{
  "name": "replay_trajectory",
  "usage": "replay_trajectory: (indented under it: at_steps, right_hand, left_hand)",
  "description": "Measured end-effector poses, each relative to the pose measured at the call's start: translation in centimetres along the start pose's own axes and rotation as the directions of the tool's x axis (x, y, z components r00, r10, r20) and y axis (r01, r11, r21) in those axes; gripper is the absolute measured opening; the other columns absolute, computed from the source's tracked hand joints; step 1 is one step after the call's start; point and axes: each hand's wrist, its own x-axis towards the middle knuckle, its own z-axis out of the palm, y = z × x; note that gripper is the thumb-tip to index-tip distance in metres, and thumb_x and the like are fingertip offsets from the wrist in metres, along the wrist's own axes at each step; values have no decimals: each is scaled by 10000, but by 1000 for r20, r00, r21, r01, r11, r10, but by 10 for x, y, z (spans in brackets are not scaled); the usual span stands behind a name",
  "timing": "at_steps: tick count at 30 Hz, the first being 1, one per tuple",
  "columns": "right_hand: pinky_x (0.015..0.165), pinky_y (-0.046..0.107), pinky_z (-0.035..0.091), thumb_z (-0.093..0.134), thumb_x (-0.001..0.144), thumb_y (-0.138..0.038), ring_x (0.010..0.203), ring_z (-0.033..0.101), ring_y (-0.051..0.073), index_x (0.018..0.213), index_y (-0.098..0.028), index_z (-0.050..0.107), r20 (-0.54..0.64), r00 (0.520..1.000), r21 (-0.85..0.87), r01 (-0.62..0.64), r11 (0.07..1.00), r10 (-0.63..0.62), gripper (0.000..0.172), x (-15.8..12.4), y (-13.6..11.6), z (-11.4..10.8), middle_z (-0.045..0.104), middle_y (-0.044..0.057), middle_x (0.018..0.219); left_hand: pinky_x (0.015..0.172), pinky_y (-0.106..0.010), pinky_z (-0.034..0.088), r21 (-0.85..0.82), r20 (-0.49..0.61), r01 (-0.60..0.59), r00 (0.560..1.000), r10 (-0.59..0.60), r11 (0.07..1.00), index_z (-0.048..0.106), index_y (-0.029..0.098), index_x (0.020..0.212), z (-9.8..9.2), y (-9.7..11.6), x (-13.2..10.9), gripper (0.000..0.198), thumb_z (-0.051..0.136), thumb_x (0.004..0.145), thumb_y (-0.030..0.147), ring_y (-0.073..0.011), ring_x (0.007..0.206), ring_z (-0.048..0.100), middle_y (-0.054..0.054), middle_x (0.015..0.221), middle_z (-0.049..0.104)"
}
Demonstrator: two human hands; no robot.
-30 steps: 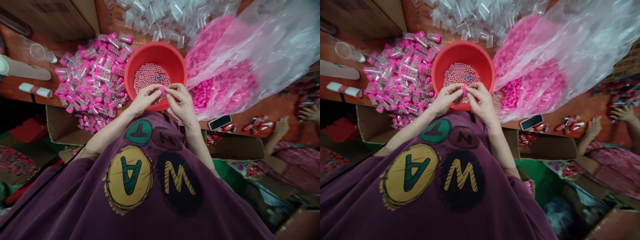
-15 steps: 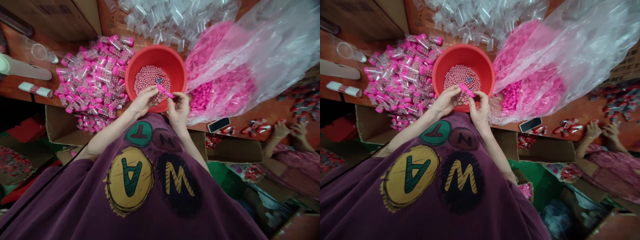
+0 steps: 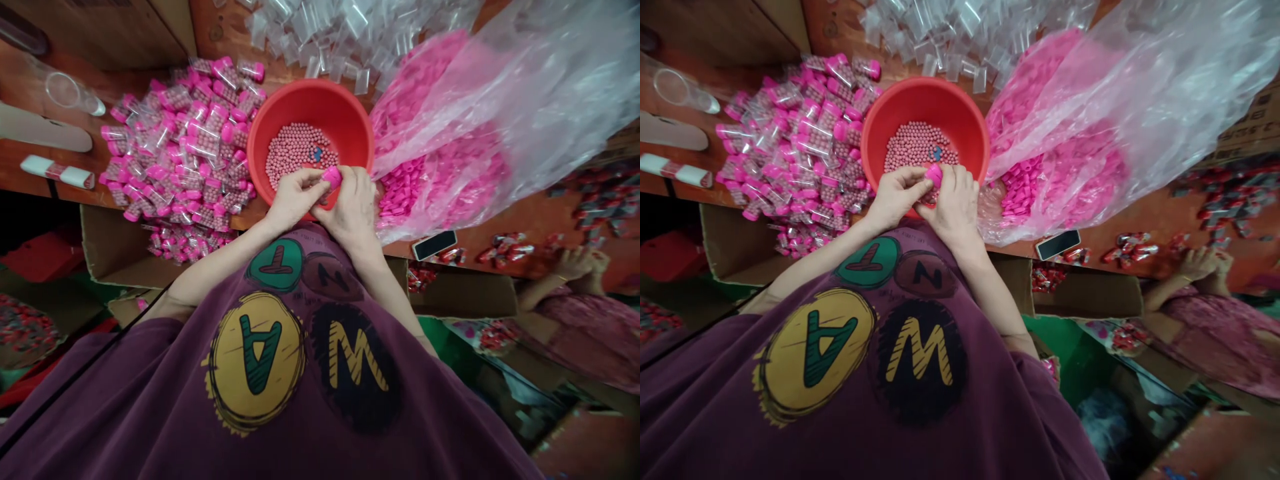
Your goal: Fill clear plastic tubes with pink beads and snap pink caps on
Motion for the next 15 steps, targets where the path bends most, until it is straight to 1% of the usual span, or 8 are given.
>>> replay_trajectory:
  at_steps: [2,5,8,11,15]
  right_hand:
    - [1213,797,472,771,956,-497,1392,581,478,1435,-141,582,4,1000,-31,19,999,-19,626,2,5,5,629,222,1365]
    - [1193,789,497,798,913,-446,1333,609,469,1364,-167,612,5,998,-43,60,997,-60,562,2,15,9,657,192,1304]
    - [1184,784,504,816,879,-426,1298,619,463,1334,-178,625,32,997,-41,73,997,-71,552,0,21,11,666,175,1256]
    - [1187,773,498,801,886,-424,1317,603,464,1372,-165,615,65,997,-35,47,998,-45,581,-2,21,16,656,188,1266]
    - [1196,751,495,783,911,-422,1368,578,458,1490,-164,554,86,996,-31,11,999,-8,674,-2,17,25,629,212,1378]
  left_hand:
    - [803,-263,654,3,-2,9,1000,-9,1000,822,159,1019,1,-2,0,147,873,944,275,-143,806,771,-17,830,809]
    - [799,-266,658,18,8,25,1000,-25,1000,839,158,1000,1,-3,-1,118,866,940,256,-146,804,772,-16,823,812]
    - [788,-264,654,47,1,45,999,-45,998,853,156,978,0,-5,-1,67,847,932,204,-142,785,760,-7,792,802]
    - [778,-271,649,43,-16,82,997,-81,996,859,149,991,-1,-10,1,67,816,939,152,-127,731,734,-5,789,798]
    - [811,-281,651,26,-32,106,994,-105,994,843,146,986,-3,-20,7,54,841,939,173,-133,771,755,-24,836,818]
